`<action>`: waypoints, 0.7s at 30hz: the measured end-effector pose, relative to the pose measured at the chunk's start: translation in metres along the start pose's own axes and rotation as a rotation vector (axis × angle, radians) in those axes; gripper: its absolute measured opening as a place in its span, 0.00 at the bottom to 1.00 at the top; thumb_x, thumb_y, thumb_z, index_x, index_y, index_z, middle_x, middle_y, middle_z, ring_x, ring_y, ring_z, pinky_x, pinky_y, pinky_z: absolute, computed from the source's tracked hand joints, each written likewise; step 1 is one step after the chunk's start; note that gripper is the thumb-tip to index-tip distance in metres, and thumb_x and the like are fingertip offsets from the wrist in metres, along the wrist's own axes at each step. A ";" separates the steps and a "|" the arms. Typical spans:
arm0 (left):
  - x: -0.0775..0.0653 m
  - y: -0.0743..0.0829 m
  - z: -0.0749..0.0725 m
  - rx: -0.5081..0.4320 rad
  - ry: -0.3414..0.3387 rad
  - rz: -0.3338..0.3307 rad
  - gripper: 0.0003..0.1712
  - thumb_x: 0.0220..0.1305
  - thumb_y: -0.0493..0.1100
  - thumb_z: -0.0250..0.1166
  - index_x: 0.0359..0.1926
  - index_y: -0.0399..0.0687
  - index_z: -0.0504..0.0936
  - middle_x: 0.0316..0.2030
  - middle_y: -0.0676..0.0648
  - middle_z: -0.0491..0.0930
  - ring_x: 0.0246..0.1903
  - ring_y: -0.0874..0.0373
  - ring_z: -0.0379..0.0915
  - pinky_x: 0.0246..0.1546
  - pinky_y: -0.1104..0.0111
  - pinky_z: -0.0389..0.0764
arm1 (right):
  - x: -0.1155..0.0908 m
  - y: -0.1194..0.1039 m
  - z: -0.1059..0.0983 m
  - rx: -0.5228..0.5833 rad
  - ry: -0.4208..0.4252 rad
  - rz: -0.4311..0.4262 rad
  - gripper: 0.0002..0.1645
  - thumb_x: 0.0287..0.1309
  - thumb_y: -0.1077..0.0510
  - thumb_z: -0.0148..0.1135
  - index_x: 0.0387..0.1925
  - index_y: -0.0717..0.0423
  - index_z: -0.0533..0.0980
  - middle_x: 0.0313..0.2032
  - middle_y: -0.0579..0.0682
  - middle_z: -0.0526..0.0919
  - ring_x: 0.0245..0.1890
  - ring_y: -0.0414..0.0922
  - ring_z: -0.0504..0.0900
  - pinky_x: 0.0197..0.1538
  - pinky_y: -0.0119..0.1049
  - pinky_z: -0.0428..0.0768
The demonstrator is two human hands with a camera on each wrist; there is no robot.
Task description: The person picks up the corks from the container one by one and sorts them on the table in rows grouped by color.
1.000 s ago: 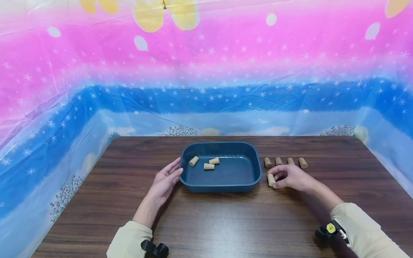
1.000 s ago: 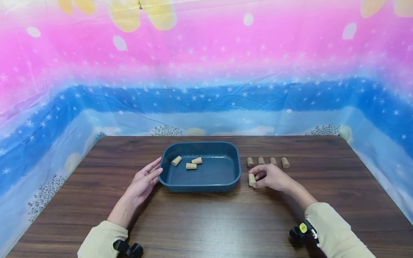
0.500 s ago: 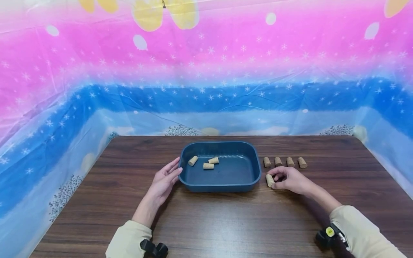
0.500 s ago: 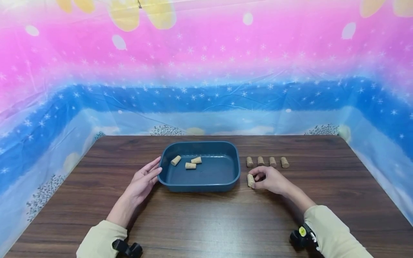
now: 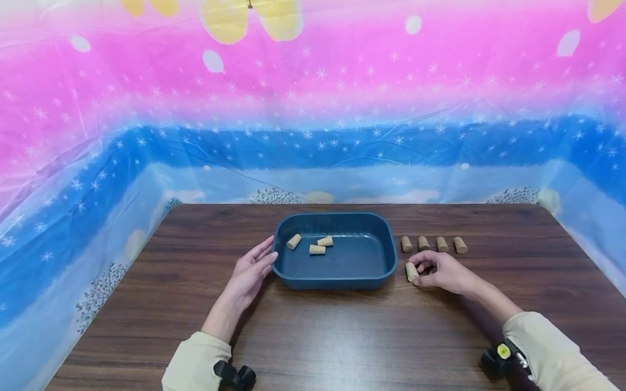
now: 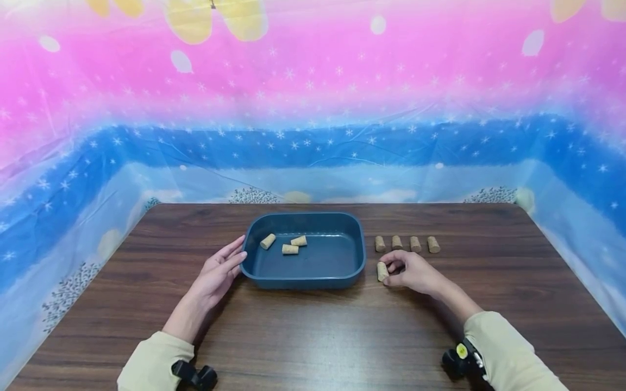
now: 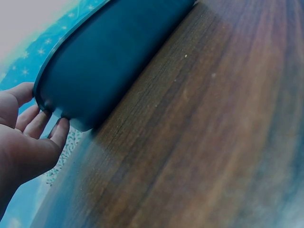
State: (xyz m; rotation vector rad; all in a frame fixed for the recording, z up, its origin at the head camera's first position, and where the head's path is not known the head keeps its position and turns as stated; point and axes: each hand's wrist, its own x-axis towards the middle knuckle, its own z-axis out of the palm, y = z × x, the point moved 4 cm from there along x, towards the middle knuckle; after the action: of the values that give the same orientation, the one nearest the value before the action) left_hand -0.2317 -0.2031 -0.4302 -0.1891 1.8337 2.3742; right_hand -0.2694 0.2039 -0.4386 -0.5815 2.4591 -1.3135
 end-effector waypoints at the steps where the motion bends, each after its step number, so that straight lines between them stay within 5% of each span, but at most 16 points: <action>1: 0.000 0.000 0.000 -0.001 0.000 -0.001 0.31 0.71 0.35 0.56 0.72 0.40 0.60 0.70 0.42 0.60 0.68 0.52 0.57 0.63 0.63 0.65 | 0.000 0.000 0.000 0.003 -0.004 0.000 0.27 0.51 0.64 0.71 0.52 0.68 0.73 0.37 0.53 0.77 0.39 0.49 0.74 0.36 0.33 0.77; 21: 0.000 0.000 0.000 -0.002 0.000 -0.002 0.32 0.70 0.35 0.57 0.72 0.41 0.60 0.70 0.42 0.60 0.68 0.52 0.56 0.63 0.63 0.65 | -0.004 0.003 -0.005 0.032 -0.029 0.016 0.36 0.49 0.61 0.73 0.59 0.69 0.71 0.47 0.58 0.78 0.45 0.50 0.75 0.39 0.35 0.79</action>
State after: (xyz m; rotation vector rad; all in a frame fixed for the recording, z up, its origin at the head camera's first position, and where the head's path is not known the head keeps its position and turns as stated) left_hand -0.2313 -0.2031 -0.4299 -0.1914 1.8301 2.3748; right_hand -0.2684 0.2105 -0.4383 -0.5674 2.4097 -1.3265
